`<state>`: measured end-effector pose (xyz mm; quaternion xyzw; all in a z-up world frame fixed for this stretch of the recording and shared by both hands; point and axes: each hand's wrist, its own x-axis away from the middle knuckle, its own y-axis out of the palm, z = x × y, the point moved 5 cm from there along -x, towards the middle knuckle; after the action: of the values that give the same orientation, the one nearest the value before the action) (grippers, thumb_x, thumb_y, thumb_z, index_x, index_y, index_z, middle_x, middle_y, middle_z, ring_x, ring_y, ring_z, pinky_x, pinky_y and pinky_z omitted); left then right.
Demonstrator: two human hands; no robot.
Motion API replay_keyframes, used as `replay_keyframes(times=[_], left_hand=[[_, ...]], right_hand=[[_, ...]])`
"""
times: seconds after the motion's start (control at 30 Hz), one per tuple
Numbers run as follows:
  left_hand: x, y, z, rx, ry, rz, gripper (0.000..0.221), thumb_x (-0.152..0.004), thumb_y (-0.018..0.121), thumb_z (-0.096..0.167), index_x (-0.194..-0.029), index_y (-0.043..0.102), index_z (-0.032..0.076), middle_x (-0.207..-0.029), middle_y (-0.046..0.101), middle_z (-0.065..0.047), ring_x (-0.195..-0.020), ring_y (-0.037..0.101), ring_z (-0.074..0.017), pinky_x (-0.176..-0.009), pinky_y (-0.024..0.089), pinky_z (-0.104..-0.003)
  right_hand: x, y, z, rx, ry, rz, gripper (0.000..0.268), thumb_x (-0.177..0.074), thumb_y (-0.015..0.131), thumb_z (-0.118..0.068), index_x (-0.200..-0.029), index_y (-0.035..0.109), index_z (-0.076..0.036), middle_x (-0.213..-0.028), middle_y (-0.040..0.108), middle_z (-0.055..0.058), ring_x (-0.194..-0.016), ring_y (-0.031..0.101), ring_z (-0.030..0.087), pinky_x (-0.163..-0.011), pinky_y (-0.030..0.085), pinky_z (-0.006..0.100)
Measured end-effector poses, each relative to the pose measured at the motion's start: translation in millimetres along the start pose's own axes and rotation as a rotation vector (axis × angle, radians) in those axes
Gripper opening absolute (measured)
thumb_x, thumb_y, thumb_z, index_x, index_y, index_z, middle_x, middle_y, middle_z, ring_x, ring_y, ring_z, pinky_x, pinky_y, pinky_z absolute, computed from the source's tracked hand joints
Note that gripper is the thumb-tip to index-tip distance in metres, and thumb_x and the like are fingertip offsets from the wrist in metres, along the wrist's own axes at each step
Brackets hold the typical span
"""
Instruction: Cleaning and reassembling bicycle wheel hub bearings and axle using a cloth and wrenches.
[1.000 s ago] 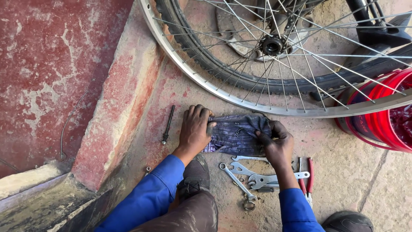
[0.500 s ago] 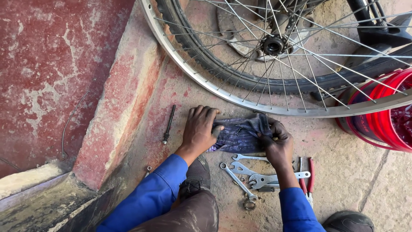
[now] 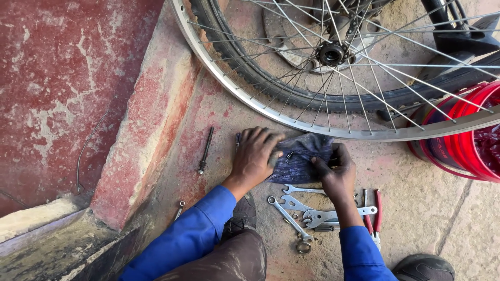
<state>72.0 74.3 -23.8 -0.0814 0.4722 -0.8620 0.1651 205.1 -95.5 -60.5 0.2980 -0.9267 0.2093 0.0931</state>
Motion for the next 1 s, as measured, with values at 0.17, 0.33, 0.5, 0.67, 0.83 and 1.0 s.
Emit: replay_keyframes(times=[0.17,0.33,0.5,0.67,0.83,1.0], left_hand=[[5,-48,13,0.021,-0.074,0.281,0.036,-0.095,0.062,0.03,-0.125,0.056,0.01,-0.102,0.057,-0.009,-0.096,0.057,-0.0267,-0.088,0.043,-0.045],[-11,-95,32,0.09,-0.052,0.439,0.039,-0.091,0.065,0.025,-0.122,0.053,0.005,-0.108,0.055,-0.012,-0.098,0.053,-0.0318,-0.087,0.042,-0.046],[-46,-165,65,0.122,0.047,0.615,0.044,-0.092,0.065,0.03,-0.119,0.05,-0.002,-0.109,0.057,-0.016,-0.103,0.056,-0.0296,-0.094,0.046,-0.043],[-82,-166,74,0.285,-0.027,0.486,0.079,-0.082,0.077,0.037,-0.135,0.032,-0.001,-0.125,0.049,-0.022,-0.114,0.055,-0.0357,-0.097,0.048,-0.045],[-100,-153,68,0.699,-0.356,0.36,0.079,-0.073,0.079,0.032,-0.131,0.031,0.009,-0.125,0.054,-0.014,-0.102,0.065,-0.0239,-0.078,0.06,-0.038],[-76,-174,89,0.842,-0.539,0.232,0.082,-0.074,0.074,0.032,-0.141,0.033,0.009,-0.143,0.05,-0.015,-0.123,0.06,-0.0289,-0.095,0.056,-0.043]], right_hand=[[7,-20,-43,0.373,-0.516,0.327,0.039,-0.085,0.082,-0.019,-0.116,0.064,-0.005,-0.083,0.069,0.006,-0.065,0.061,0.019,-0.059,0.047,0.026],[15,-62,-135,0.41,-0.745,0.53,0.019,-0.094,0.072,0.002,-0.11,0.063,0.005,-0.086,0.062,0.011,-0.066,0.052,0.021,-0.062,0.045,0.03],[10,-125,-226,0.464,-0.968,0.759,0.022,-0.094,0.066,0.025,-0.106,0.053,0.012,-0.098,0.051,0.021,-0.08,0.045,0.03,-0.075,0.041,0.041],[-5,-162,-290,0.522,-1.033,0.669,0.037,-0.106,0.074,0.008,-0.125,0.043,0.014,-0.116,0.044,0.028,-0.101,0.046,0.038,-0.086,0.042,0.046],[-33,-193,-285,0.208,-0.767,0.396,0.037,-0.104,0.069,-0.003,-0.128,0.043,0.006,-0.113,0.047,0.019,-0.1,0.05,0.028,-0.086,0.044,0.037],[2,-199,-302,0.017,-0.797,0.33,0.041,-0.095,0.058,0.011,-0.13,0.04,-0.002,-0.112,0.052,0.015,-0.099,0.053,0.023,-0.086,0.045,0.033]])
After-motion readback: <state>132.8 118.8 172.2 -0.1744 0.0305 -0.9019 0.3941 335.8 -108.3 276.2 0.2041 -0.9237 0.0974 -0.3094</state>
